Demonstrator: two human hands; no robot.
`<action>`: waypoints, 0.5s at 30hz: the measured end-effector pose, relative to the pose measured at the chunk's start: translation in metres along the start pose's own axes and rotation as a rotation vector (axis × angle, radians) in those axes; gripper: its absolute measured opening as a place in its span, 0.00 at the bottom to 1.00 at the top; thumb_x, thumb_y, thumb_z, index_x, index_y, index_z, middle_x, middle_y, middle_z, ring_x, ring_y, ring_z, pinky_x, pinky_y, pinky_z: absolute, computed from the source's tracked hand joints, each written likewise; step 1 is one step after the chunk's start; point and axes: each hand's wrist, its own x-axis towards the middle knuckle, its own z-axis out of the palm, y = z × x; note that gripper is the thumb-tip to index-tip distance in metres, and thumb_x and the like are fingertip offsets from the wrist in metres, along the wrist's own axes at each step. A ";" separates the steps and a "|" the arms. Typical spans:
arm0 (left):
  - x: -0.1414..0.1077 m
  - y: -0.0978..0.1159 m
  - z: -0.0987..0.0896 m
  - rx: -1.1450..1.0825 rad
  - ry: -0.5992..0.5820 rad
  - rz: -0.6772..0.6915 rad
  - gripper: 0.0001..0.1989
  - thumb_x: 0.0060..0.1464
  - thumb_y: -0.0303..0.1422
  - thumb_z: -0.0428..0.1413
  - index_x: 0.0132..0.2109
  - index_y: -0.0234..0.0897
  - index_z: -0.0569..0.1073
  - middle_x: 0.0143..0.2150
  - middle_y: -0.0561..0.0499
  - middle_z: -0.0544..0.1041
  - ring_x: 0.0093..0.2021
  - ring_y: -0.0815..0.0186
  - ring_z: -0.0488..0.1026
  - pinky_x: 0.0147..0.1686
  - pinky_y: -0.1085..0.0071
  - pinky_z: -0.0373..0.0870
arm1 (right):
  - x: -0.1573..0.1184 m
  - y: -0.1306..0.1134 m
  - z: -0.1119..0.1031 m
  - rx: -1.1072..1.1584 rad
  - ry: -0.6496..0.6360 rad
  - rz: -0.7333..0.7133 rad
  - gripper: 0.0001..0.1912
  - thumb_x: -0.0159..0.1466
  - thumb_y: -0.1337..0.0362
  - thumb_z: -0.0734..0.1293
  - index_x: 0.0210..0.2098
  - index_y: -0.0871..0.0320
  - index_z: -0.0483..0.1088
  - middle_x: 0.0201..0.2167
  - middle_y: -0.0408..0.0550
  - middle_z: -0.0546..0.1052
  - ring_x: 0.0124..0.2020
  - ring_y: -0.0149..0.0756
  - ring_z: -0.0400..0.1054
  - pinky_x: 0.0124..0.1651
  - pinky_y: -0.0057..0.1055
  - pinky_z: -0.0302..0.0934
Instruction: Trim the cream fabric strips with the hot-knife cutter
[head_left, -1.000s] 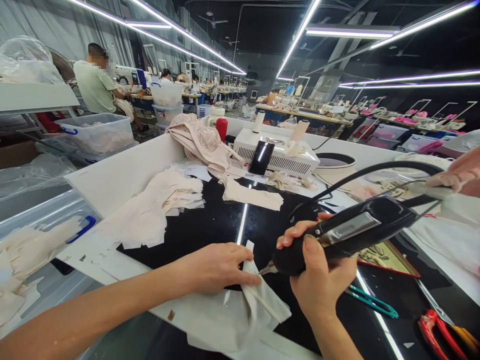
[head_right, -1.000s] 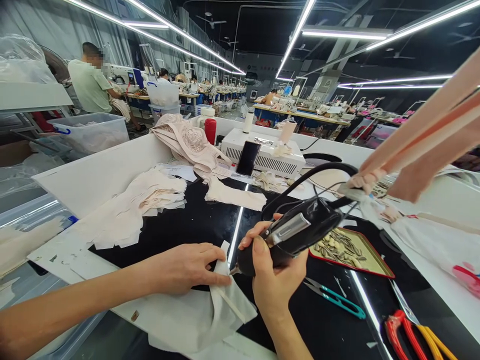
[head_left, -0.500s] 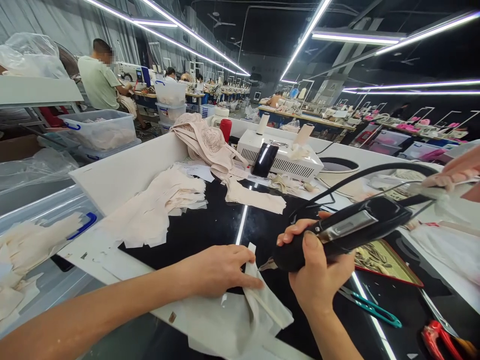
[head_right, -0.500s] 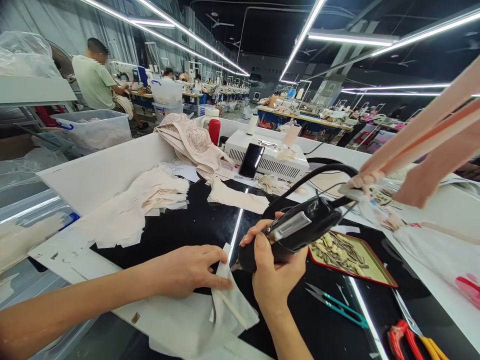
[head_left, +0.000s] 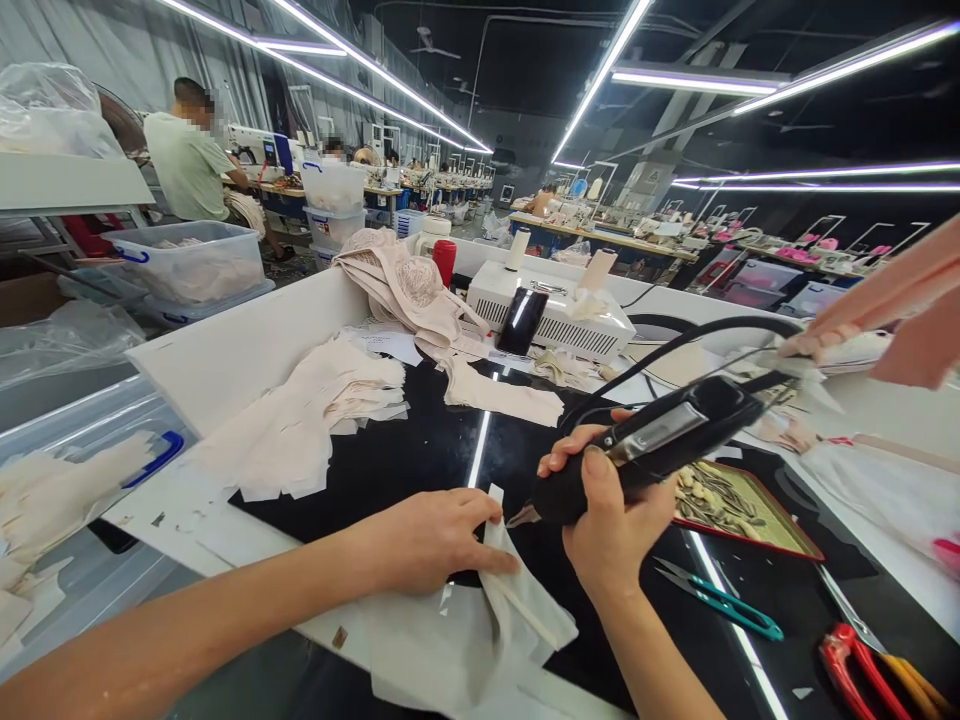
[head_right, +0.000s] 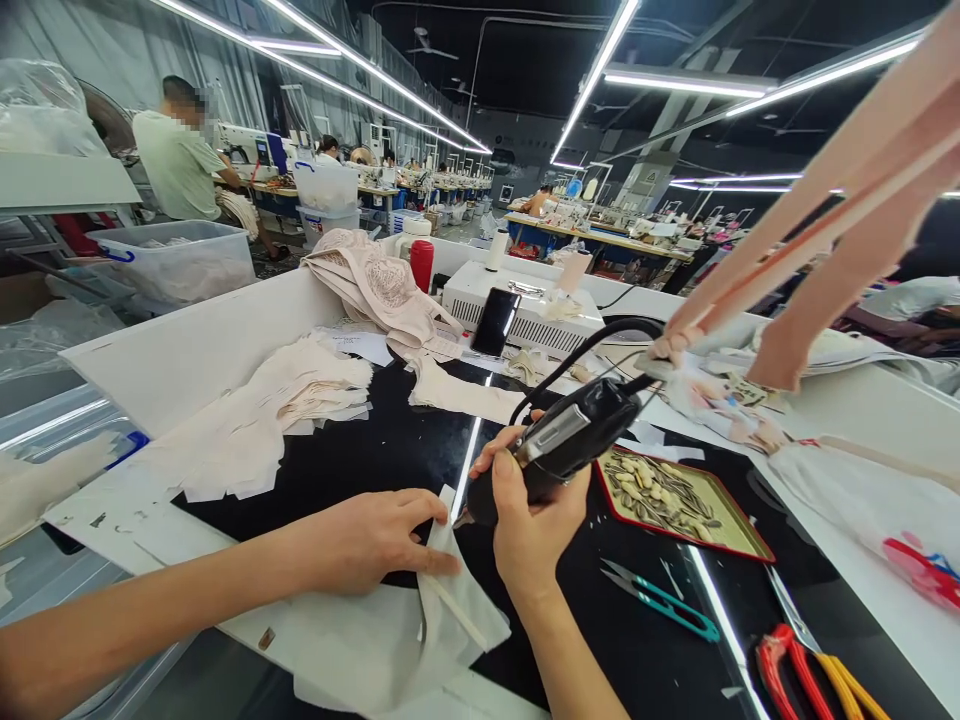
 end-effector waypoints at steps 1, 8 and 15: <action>-0.001 -0.001 0.000 -0.012 -0.004 -0.008 0.30 0.62 0.18 0.55 0.65 0.52 0.74 0.63 0.42 0.70 0.60 0.54 0.74 0.53 0.63 0.78 | 0.001 -0.001 -0.002 -0.012 -0.003 -0.002 0.21 0.63 0.61 0.77 0.51 0.51 0.68 0.32 0.37 0.77 0.26 0.32 0.70 0.30 0.34 0.71; -0.001 0.001 -0.007 -0.169 0.072 -0.130 0.28 0.62 0.15 0.50 0.64 0.42 0.74 0.59 0.44 0.76 0.54 0.60 0.77 0.51 0.67 0.78 | 0.013 -0.016 -0.027 -0.151 -0.032 -0.056 0.20 0.63 0.60 0.77 0.51 0.50 0.69 0.34 0.39 0.78 0.28 0.35 0.73 0.34 0.36 0.71; 0.035 0.015 0.018 -0.020 0.145 -0.084 0.08 0.69 0.37 0.59 0.48 0.38 0.80 0.52 0.49 0.81 0.48 0.62 0.79 0.49 0.67 0.77 | 0.024 -0.032 -0.066 -0.561 0.127 -0.047 0.24 0.59 0.44 0.76 0.47 0.52 0.75 0.41 0.48 0.80 0.41 0.47 0.74 0.43 0.41 0.68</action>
